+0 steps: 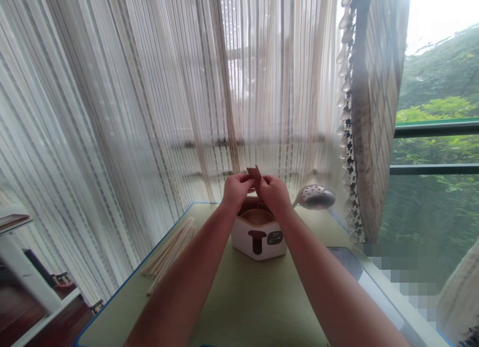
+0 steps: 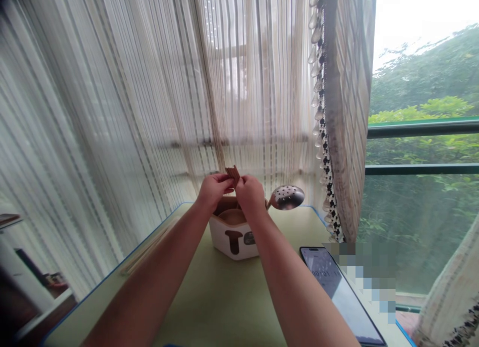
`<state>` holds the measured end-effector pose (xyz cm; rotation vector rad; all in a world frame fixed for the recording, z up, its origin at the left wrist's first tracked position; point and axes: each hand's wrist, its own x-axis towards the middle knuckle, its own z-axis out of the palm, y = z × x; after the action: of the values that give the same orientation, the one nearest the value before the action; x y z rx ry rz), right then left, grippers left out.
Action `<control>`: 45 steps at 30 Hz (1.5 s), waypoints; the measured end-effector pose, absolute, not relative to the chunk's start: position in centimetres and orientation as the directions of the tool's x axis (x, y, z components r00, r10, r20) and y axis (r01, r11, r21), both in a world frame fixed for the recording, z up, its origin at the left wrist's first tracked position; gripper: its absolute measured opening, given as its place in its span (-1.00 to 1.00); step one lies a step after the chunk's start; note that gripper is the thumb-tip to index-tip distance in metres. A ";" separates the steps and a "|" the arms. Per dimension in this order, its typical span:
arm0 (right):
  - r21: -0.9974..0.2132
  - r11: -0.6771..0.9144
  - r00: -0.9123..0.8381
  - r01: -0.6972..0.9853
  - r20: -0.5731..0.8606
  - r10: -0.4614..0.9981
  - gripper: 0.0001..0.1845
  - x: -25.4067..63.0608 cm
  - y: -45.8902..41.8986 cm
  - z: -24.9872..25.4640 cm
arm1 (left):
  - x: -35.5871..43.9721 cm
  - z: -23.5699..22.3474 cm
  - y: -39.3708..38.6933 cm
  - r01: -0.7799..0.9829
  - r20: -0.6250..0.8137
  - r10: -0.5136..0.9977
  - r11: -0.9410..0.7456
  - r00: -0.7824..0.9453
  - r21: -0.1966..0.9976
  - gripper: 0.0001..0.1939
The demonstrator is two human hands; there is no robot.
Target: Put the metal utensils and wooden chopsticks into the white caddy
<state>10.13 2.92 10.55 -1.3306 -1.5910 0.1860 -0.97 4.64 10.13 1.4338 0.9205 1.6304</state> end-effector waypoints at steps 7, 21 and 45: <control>-0.654 0.555 0.091 0.514 0.685 0.723 -0.68 9.7 2.4 10.6 | -0.9 10.5 4.4 -0.064 0.581 0.797 -0.597 -0.165 0.800 -0.72; -0.659 0.471 0.138 0.587 0.654 0.744 -0.73 10.1 2.8 10.5 | -1.0 9.8 5.1 0.016 0.543 0.835 -0.544 -0.083 0.839 -0.79; -0.834 0.516 0.206 0.197 0.550 0.809 -0.67 9.2 5.6 9.2 | -2.4 9.4 7.0 0.038 0.556 0.831 -0.555 -0.010 0.831 -0.69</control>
<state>9.17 5.61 9.23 -0.9813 -1.3281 0.5390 -2.40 6.96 9.37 1.6478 0.9107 1.6306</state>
